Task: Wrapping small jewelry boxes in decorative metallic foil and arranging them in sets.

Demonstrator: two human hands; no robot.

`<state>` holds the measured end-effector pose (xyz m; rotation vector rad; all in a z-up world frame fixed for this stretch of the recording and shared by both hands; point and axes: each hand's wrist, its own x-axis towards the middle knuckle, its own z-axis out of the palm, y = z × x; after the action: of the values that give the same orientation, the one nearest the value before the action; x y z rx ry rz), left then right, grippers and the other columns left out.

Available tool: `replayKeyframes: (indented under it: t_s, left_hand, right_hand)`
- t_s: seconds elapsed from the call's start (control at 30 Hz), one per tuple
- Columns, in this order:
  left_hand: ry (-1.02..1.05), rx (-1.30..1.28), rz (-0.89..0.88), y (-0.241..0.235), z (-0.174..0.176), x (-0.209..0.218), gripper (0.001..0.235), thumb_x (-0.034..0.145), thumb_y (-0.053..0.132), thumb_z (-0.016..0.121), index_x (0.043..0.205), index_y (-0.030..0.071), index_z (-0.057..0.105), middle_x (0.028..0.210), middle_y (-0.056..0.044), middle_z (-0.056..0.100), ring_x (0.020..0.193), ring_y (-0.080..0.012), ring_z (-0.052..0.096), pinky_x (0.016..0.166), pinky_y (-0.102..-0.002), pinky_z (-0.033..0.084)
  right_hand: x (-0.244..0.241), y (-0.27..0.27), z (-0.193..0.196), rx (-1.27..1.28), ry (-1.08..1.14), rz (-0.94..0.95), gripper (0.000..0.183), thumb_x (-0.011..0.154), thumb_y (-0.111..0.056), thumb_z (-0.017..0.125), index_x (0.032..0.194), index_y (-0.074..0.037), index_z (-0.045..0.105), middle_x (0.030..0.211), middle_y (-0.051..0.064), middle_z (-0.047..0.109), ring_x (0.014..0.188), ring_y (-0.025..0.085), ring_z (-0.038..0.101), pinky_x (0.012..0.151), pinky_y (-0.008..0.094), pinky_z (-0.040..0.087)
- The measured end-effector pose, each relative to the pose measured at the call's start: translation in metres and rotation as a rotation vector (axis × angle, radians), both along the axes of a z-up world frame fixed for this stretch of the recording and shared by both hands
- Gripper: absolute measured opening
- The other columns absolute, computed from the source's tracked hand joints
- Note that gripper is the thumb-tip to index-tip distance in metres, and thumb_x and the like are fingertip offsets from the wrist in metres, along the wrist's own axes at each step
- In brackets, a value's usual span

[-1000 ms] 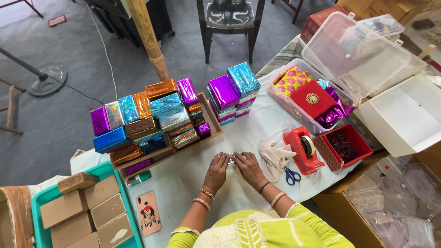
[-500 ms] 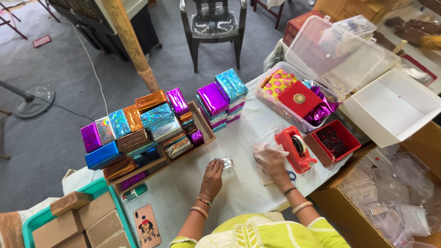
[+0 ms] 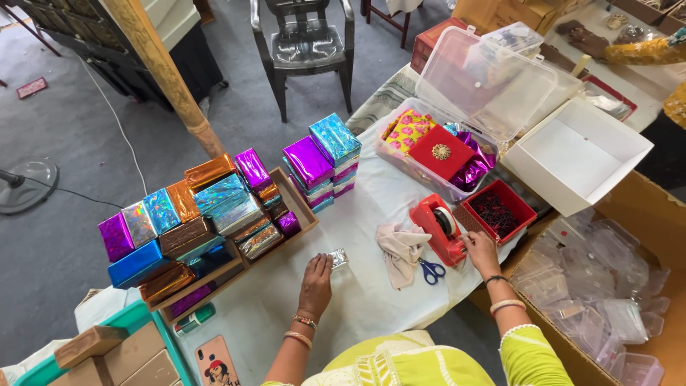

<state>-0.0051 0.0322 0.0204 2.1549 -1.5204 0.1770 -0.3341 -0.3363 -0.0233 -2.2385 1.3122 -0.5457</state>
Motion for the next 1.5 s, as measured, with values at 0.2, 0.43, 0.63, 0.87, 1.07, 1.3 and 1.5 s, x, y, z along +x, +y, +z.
replayKeyframes:
  t_s: [0.2,0.43,0.63,0.87,1.07,1.3,1.5]
  left_hand:
    - [0.029,-0.013,0.0,0.0,0.003,0.0,0.05,0.082,-0.007,0.057,0.132,-0.004,0.06,0.131,-0.019,0.063,0.13,-0.0338,0.054,0.117,-0.044,0.038]
    - [0.003,-0.006,0.006,-0.001,-0.002,0.001,0.046,0.084,-0.006,0.058,0.13,-0.004,0.061,0.13,-0.019,0.063,0.129,-0.0338,0.054,0.116,-0.044,0.038]
    - [0.003,-0.001,0.012,-0.001,-0.006,0.002,0.048,0.083,-0.006,0.058,0.13,-0.003,0.061,0.131,-0.018,0.063,0.129,-0.033,0.055,0.116,-0.043,0.038]
    - [0.016,0.003,0.008,-0.001,-0.006,0.003,0.048,0.083,-0.005,0.058,0.131,-0.003,0.06,0.131,-0.018,0.063,0.129,-0.033,0.055,0.116,-0.043,0.038]
    - [0.019,-0.008,0.006,-0.002,-0.007,0.004,0.046,0.085,-0.004,0.058,0.131,-0.003,0.06,0.131,-0.018,0.063,0.129,-0.0332,0.055,0.115,-0.043,0.039]
    - [0.033,0.005,0.007,0.0,0.002,0.002,0.046,0.086,-0.004,0.058,0.132,-0.003,0.06,0.132,-0.019,0.063,0.129,-0.0336,0.054,0.115,-0.043,0.039]
    - [0.029,0.004,0.011,0.0,-0.001,0.003,0.048,0.085,-0.006,0.058,0.132,-0.002,0.06,0.133,-0.019,0.063,0.129,-0.0332,0.055,0.116,-0.043,0.038]
  right_hand:
    - [0.003,-0.009,-0.013,0.031,0.095,-0.072,0.025,0.094,-0.03,0.071,0.103,-0.008,0.077,0.102,0.016,0.066,0.096,0.036,0.065,0.089,0.046,0.051]
    - [-0.004,-0.017,-0.019,0.07,0.149,-0.035,0.021,0.09,-0.03,0.073,0.095,-0.012,0.082,0.098,0.013,0.066,0.098,0.032,0.065,0.091,0.045,0.051]
    - [-0.006,-0.013,-0.014,0.121,0.015,-0.063,0.024,0.09,-0.03,0.073,0.098,-0.008,0.077,0.102,0.012,0.064,0.091,0.03,0.067,0.087,0.043,0.054]
    - [-0.008,0.003,0.003,-0.155,-0.029,0.02,0.017,0.09,-0.021,0.071,0.096,-0.005,0.071,0.097,0.014,0.069,0.089,0.033,0.066,0.08,0.045,0.052]
    - [-0.015,0.006,0.004,0.128,-0.145,-0.06,0.016,0.096,-0.018,0.066,0.103,-0.003,0.069,0.087,0.012,0.074,0.077,0.025,0.071,0.072,0.038,0.054]
    - [-0.024,0.023,-0.009,0.325,-0.382,-0.199,0.037,0.09,-0.009,0.071,0.119,-0.004,0.048,0.077,0.007,0.069,0.064,0.012,0.059,0.06,0.028,0.049]
    - [-0.044,0.012,-0.058,0.484,-0.51,-0.249,0.024,0.096,-0.01,0.069,0.112,-0.002,0.054,0.085,0.006,0.069,0.074,0.011,0.065,0.067,0.028,0.053]
